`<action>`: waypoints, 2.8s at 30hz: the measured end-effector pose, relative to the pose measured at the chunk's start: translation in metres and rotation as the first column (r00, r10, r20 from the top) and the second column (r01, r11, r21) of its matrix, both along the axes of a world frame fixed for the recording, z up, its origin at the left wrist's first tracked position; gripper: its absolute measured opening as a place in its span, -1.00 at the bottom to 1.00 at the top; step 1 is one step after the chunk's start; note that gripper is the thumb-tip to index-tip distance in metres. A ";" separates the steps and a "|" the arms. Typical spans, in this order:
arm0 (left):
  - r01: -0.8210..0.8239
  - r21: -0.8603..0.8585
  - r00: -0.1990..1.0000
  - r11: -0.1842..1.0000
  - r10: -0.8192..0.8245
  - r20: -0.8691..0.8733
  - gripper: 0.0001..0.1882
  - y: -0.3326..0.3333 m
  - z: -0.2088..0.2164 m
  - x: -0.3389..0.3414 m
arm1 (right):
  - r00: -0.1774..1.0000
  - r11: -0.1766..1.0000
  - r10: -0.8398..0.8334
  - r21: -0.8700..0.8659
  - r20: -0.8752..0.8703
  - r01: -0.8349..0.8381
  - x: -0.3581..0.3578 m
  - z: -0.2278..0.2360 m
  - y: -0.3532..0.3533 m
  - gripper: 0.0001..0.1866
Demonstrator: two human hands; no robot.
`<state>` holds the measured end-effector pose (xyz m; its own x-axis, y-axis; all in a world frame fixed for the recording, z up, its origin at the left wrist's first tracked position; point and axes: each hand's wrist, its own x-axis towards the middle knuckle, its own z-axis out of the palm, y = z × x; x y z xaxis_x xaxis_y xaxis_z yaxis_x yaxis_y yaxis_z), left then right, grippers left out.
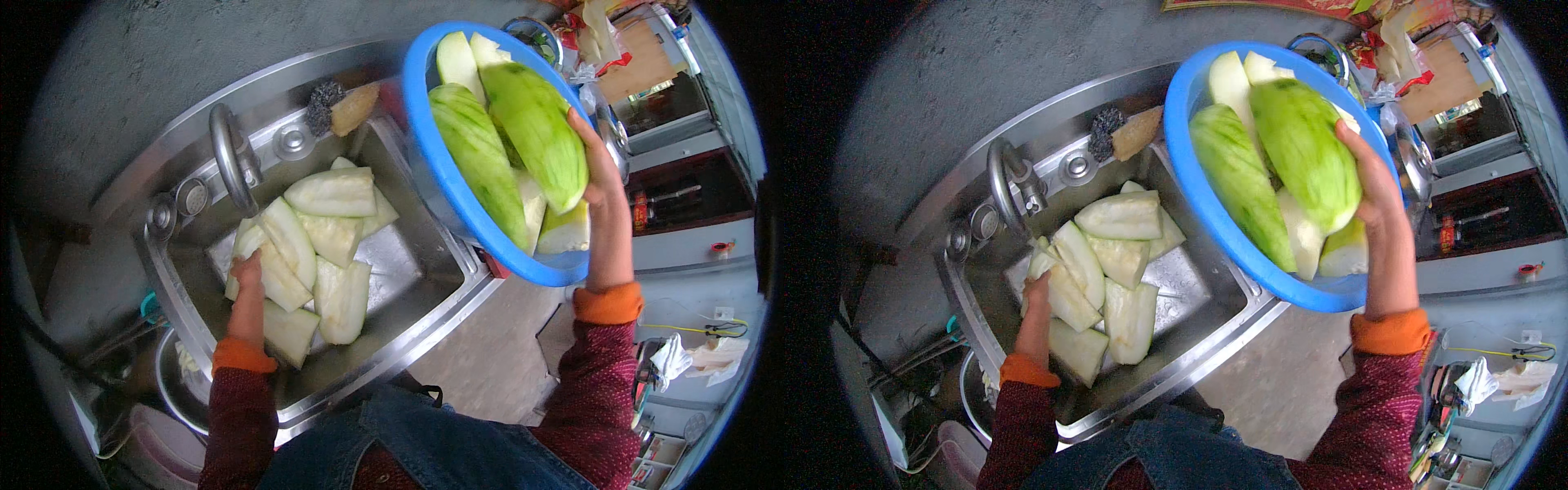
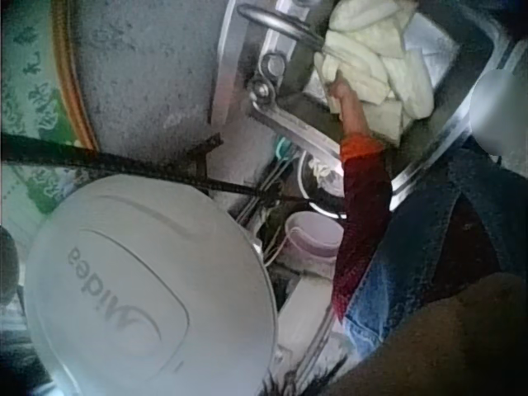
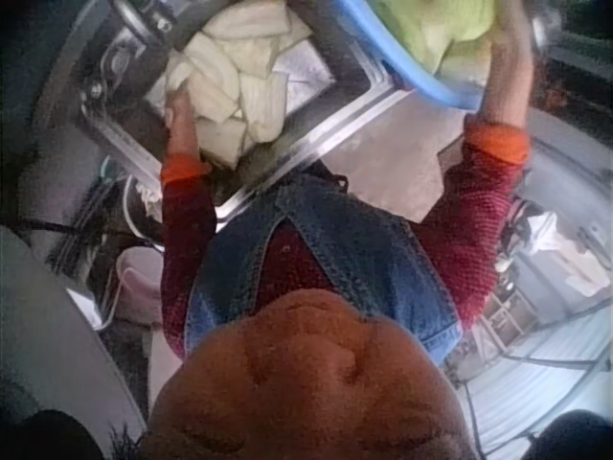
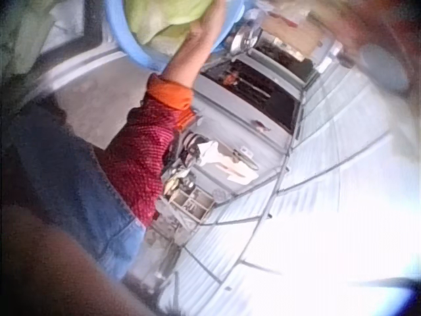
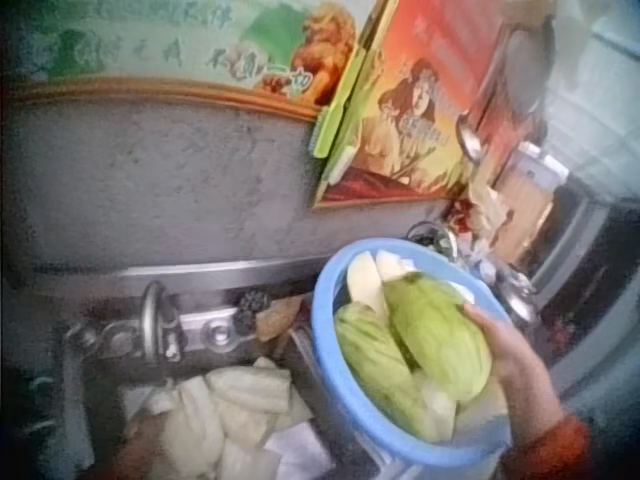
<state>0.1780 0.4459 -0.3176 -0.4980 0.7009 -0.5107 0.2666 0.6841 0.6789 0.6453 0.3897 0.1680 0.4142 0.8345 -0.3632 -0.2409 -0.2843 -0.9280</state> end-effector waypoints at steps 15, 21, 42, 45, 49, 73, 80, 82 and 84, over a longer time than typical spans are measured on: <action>0.052 -0.068 0.895 0.996 -0.077 -0.439 -0.20 -0.029 0.027 0.026 | -0.079 0.843 -0.333 0.258 0.940 -0.473 -0.108 -0.020 -0.067 -0.70; 0.018 -0.286 0.998 0.958 -0.035 -0.055 -0.03 -0.047 0.032 0.021 | 0.115 0.671 -0.019 0.098 0.993 -0.735 -0.162 -0.087 -0.078 -0.71; -0.005 0.025 0.543 1.000 -0.018 0.840 -0.31 -0.050 0.098 0.015 | 0.705 0.761 0.648 -0.208 0.288 -0.614 -0.282 -0.341 -0.028 -0.13; 0.042 0.023 0.576 0.999 -0.043 0.816 -0.27 -0.052 0.112 0.034 | 0.843 0.826 0.534 -0.245 0.056 -0.507 -0.282 -0.349 -0.020 -0.20; 0.088 0.116 0.630 0.989 -0.146 0.763 -0.34 -0.049 0.120 0.049 | 0.897 0.855 0.397 -0.278 -0.195 -0.439 -0.275 -0.342 -0.020 -0.25; 0.358 0.296 0.811 0.886 -0.452 0.371 -0.44 0.017 0.093 0.039 | 0.778 0.774 0.454 -0.240 -0.435 -0.586 -0.270 -0.306 -0.026 -0.33; 0.100 0.059 0.329 0.993 -0.089 0.940 -0.46 0.000 0.128 0.022 | 0.683 0.801 0.427 -0.102 -0.592 -0.589 -0.264 -0.310 -0.023 -0.27; 0.033 -0.078 0.134 0.996 0.073 0.988 -0.41 -0.007 0.129 0.026 | 0.591 0.769 0.456 -0.039 -0.665 -0.638 -0.261 -0.311 -0.021 -0.28; -0.006 -0.074 -0.077 0.997 0.073 0.994 -0.33 -0.014 0.129 0.033 | 0.529 0.750 0.454 -0.012 -0.718 -0.661 -0.259 -0.315 -0.022 -0.30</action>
<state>0.2113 0.4317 -0.1884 0.5436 0.6682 -0.5079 -0.7011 0.6942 0.1629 0.3866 0.3675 -0.1471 -0.5260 0.6396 -0.5605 -0.4339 -0.7687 -0.4699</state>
